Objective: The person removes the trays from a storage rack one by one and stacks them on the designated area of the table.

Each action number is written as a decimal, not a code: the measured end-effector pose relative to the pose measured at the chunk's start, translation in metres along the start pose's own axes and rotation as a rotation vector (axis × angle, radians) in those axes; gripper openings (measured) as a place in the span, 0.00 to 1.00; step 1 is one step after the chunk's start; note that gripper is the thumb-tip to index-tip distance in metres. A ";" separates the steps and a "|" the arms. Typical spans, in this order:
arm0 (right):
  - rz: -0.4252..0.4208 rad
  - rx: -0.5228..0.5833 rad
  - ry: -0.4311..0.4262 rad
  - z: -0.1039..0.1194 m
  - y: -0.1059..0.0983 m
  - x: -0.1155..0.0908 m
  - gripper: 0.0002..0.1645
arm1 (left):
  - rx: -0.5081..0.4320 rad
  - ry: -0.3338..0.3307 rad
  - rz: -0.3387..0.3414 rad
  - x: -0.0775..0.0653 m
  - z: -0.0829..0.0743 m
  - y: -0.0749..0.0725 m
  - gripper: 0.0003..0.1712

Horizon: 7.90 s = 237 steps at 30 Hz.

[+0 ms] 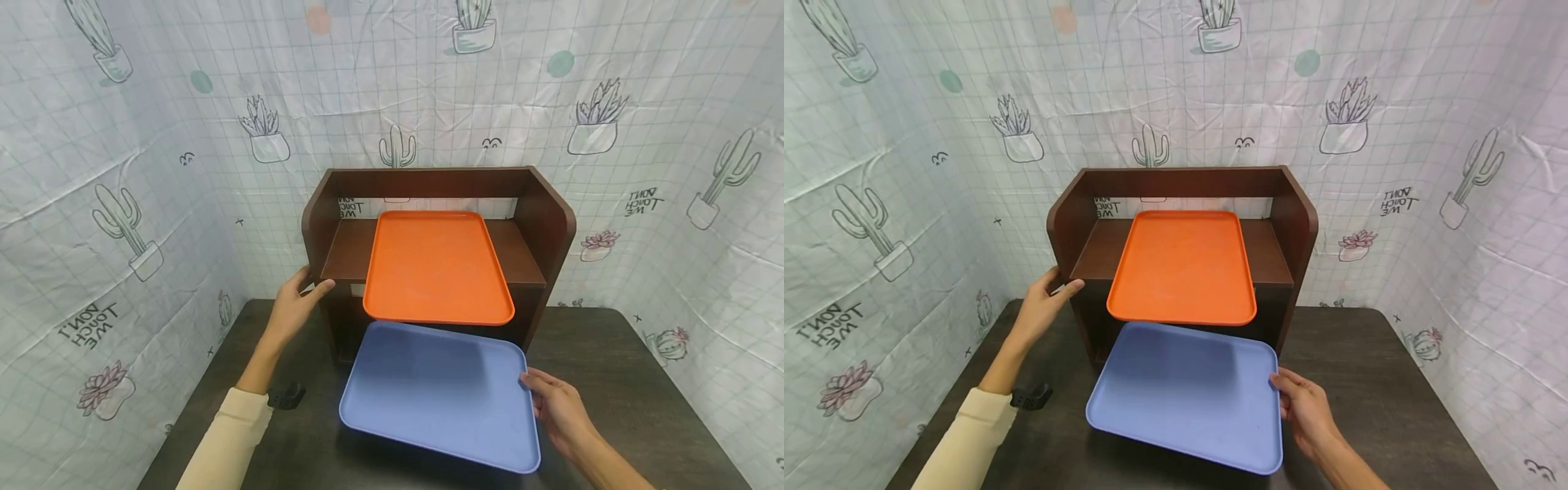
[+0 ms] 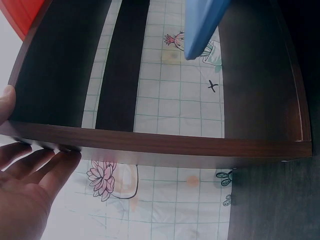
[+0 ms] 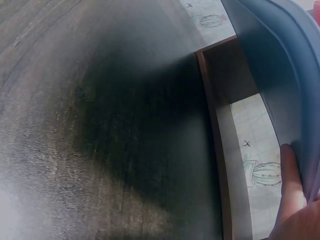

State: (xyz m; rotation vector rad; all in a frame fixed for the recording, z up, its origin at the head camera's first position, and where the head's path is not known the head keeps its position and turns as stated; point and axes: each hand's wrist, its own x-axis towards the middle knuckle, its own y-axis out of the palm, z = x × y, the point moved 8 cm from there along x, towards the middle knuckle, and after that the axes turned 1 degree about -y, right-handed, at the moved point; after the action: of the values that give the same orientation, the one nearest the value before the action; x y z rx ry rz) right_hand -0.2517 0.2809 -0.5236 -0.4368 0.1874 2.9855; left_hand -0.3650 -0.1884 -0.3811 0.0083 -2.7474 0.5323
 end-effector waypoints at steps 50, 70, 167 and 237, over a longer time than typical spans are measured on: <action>0.050 -0.047 0.098 -0.066 0.006 -0.008 0.39 | -0.006 -0.024 0.010 0.000 0.003 0.001 0.40; -0.010 -0.407 0.020 -0.050 0.008 -0.006 0.32 | -0.005 -0.033 0.009 -0.001 0.001 0.000 0.40; 0.351 -0.261 -0.487 0.122 0.051 -0.045 0.20 | -0.009 -0.021 0.006 -0.001 -0.002 0.002 0.40; 0.563 0.515 -0.311 0.153 0.116 -0.054 0.42 | -0.033 -0.018 0.011 -0.003 -0.001 0.002 0.39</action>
State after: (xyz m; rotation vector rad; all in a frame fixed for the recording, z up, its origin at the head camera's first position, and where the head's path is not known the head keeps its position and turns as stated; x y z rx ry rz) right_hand -0.2588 0.1825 -0.3500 0.1710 1.1802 3.2734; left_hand -0.3620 -0.1861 -0.3823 -0.0096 -2.7748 0.4923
